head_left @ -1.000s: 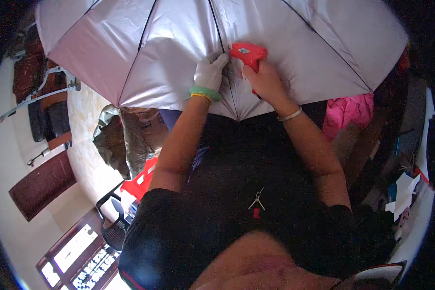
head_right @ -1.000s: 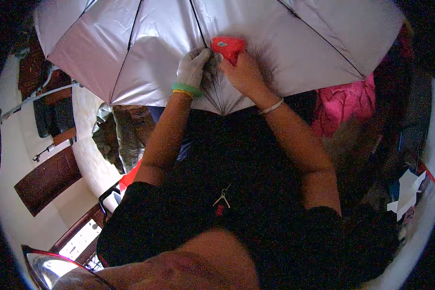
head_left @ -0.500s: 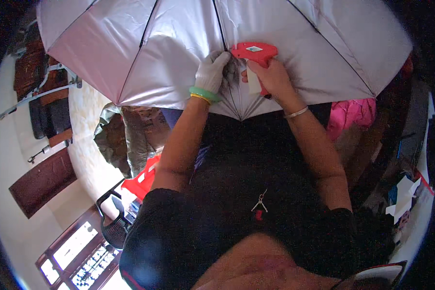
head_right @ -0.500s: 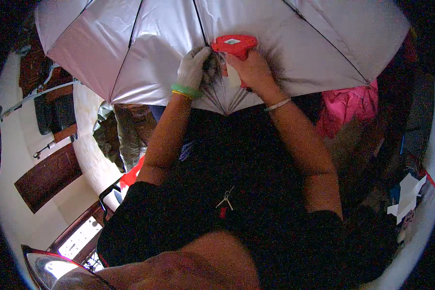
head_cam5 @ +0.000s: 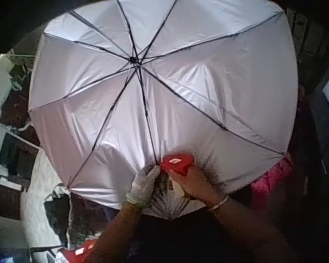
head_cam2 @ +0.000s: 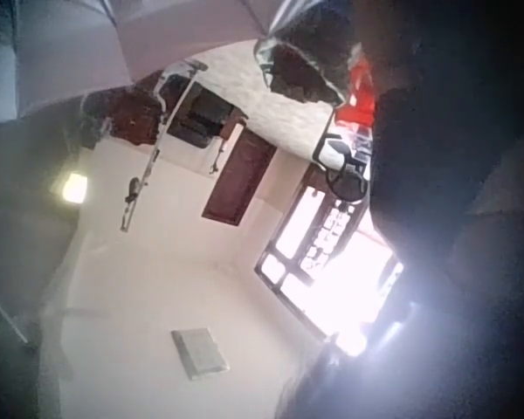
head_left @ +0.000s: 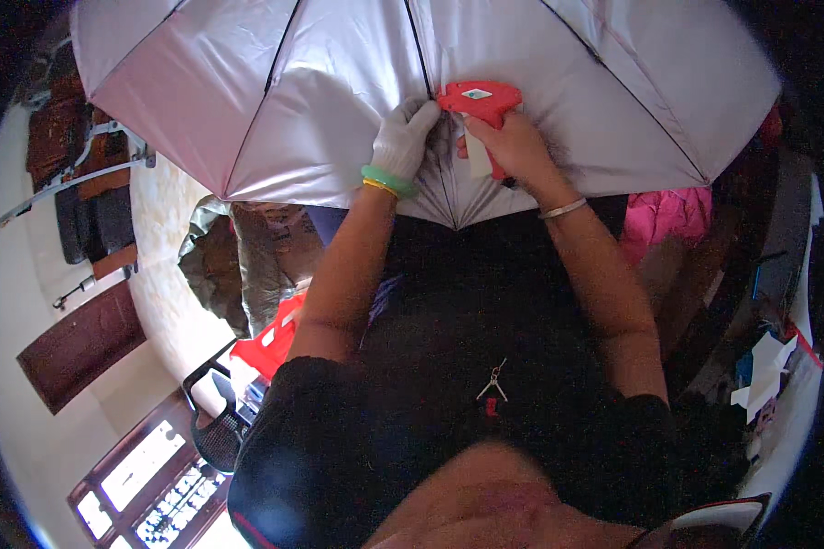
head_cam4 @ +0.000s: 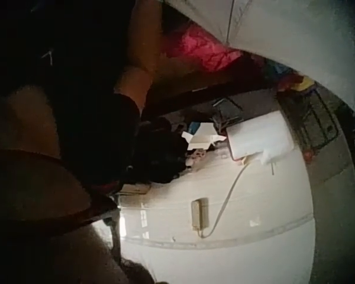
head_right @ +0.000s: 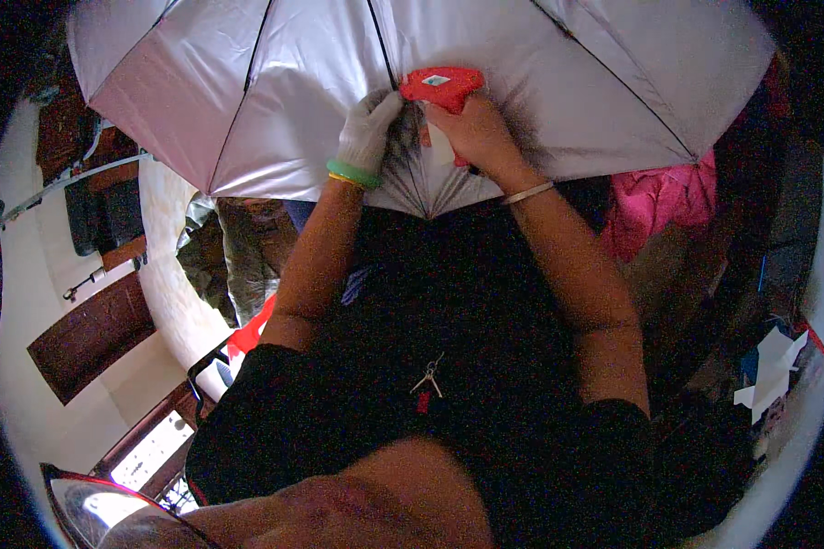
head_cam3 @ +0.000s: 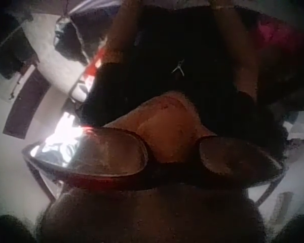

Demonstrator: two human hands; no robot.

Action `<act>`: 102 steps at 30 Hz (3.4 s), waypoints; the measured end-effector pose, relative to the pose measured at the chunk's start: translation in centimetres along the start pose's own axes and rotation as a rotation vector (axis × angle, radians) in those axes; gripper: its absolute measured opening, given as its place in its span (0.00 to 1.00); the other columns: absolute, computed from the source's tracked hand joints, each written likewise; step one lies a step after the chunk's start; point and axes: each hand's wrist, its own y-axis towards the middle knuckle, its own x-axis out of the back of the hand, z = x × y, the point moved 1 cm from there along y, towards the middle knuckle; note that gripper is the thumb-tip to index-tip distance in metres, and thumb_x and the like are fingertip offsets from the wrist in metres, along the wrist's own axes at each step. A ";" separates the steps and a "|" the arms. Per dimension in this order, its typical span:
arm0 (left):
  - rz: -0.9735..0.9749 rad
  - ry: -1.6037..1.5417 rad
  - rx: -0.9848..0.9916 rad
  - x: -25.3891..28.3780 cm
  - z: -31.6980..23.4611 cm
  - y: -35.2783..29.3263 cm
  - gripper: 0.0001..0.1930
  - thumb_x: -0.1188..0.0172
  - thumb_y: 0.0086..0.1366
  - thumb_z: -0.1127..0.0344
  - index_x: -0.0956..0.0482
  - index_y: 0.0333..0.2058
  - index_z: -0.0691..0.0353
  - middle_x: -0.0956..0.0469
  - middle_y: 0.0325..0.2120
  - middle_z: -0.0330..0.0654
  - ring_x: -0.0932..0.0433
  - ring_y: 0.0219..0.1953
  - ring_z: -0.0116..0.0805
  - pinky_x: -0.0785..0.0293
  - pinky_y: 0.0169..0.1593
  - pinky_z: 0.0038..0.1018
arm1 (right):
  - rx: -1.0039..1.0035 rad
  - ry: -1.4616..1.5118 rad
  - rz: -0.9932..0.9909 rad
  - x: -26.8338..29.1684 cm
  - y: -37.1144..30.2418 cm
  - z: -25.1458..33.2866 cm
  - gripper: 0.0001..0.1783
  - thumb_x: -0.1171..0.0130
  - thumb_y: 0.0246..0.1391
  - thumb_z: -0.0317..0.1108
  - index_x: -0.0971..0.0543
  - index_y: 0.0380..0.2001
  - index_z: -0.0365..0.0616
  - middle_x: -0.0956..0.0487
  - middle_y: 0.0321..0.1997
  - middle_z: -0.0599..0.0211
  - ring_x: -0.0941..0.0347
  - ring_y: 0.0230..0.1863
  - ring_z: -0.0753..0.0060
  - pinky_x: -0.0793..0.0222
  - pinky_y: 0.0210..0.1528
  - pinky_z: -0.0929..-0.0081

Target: Assembling or repairing an umbrella using a handheld tagging tool.

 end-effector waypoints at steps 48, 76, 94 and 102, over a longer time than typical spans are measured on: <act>-0.408 1.064 -0.236 2.0 -11.8 7.8 0.22 0.50 0.60 0.47 0.25 0.40 0.59 0.24 0.39 0.52 0.24 0.41 0.50 0.29 0.44 0.41 | 0.283 -0.378 -0.270 7.5 -1.1 5.0 0.14 0.49 0.52 0.37 0.25 0.37 0.39 0.21 0.27 0.62 0.25 0.24 0.72 0.30 0.26 0.74; -0.234 0.017 -0.216 1.3 -8.9 11.3 0.14 0.42 0.58 0.60 0.21 0.33 0.69 0.22 0.22 0.39 0.28 0.24 0.24 0.31 0.31 0.22 | 0.619 -0.374 -0.343 2.2 12.9 6.5 0.18 0.50 0.53 0.32 0.30 0.47 0.38 0.21 0.31 0.65 0.24 0.33 0.74 0.29 0.38 0.74; -0.260 0.058 -0.215 1.6 -9.2 11.1 0.16 0.43 0.58 0.60 0.22 0.34 0.71 0.22 0.24 0.40 0.27 0.26 0.25 0.30 0.33 0.22 | 0.211 0.008 0.021 3.7 12.1 8.5 0.14 0.46 0.52 0.31 0.28 0.41 0.36 0.20 0.29 0.60 0.22 0.29 0.70 0.27 0.33 0.73; -0.168 -0.102 -0.189 1.3 -9.4 11.3 0.12 0.43 0.59 0.67 0.24 0.37 0.71 0.24 0.25 0.36 0.29 0.26 0.21 0.31 0.31 0.19 | 0.255 0.068 0.059 3.4 12.4 8.8 0.14 0.46 0.52 0.32 0.28 0.41 0.37 0.21 0.29 0.62 0.23 0.28 0.71 0.27 0.32 0.74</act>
